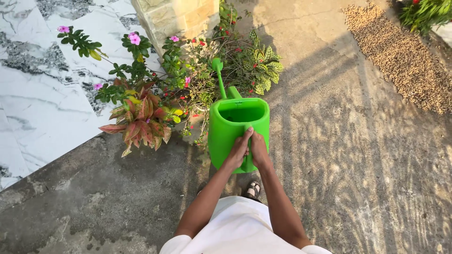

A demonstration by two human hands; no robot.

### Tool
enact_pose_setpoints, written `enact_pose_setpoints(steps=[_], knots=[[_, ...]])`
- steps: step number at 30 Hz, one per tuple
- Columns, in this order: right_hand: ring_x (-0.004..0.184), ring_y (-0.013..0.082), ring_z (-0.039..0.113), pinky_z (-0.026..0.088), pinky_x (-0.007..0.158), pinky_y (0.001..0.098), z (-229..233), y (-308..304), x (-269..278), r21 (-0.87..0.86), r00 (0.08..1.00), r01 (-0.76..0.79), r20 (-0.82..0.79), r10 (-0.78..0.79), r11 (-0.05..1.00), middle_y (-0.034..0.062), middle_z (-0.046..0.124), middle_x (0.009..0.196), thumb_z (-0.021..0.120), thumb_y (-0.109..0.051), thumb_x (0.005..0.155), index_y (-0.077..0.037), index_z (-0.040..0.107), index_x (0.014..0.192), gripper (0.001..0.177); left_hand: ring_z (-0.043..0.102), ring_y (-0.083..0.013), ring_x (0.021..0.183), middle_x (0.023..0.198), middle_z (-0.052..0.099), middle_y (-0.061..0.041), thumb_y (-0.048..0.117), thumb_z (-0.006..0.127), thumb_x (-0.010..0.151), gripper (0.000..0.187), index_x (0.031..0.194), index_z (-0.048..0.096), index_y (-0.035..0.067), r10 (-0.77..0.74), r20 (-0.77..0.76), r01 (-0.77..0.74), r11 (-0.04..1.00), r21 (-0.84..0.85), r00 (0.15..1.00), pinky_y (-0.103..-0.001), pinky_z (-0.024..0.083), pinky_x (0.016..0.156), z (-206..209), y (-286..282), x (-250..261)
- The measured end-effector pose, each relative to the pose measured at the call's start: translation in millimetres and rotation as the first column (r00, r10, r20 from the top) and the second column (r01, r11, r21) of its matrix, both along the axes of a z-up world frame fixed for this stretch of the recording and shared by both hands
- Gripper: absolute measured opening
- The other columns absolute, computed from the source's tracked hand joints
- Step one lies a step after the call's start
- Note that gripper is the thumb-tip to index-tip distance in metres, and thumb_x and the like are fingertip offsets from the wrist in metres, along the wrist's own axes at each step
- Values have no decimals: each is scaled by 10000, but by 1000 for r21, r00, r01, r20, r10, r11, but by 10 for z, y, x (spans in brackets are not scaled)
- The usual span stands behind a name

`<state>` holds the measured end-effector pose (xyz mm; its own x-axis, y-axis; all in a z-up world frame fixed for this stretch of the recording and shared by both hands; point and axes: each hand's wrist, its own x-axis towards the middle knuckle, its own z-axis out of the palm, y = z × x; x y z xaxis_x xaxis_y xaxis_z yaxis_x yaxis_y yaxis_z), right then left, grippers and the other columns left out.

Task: Water the plants in the garden using a watering can.

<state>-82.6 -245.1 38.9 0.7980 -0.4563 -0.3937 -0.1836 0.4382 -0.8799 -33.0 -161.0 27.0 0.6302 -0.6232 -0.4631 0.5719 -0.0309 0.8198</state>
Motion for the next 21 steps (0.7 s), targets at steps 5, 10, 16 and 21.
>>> enact_pose_setpoints(steps=[5,10,16,21], knots=[[496,134,476,377,429,292,88,-674,-321,57,997,58,55,-62,997,39,524,653,419,-378,1088,-64,566,843,426,408,-74,545,656,364,58,692,588,903,567,862,544,128,-90,46,91,996,-25,995,-274,358,504,42,-736,-243],[519,120,488,378,431,279,38,-1341,-629,-5,985,145,93,-144,989,38,545,684,410,-357,1078,-63,562,835,411,406,-61,546,669,389,68,702,576,891,573,871,571,130,-157,42,157,988,-11,987,-265,346,498,38,-1440,-495],[525,125,469,382,435,289,-214,-1946,-909,18,967,248,50,-249,969,33,506,674,422,-361,1089,-63,549,842,407,404,-52,549,665,396,78,700,569,892,568,876,587,132,-232,24,231,972,41,972,-269,335,499,-20,-2045,-744],[521,119,465,373,428,291,-103,-2292,-969,56,951,311,-16,-310,949,23,509,675,408,-361,1080,-70,550,849,397,356,-75,530,646,346,64,715,580,902,575,851,533,144,-297,-5,297,954,49,955,-280,326,504,-297,-2510,-778]])
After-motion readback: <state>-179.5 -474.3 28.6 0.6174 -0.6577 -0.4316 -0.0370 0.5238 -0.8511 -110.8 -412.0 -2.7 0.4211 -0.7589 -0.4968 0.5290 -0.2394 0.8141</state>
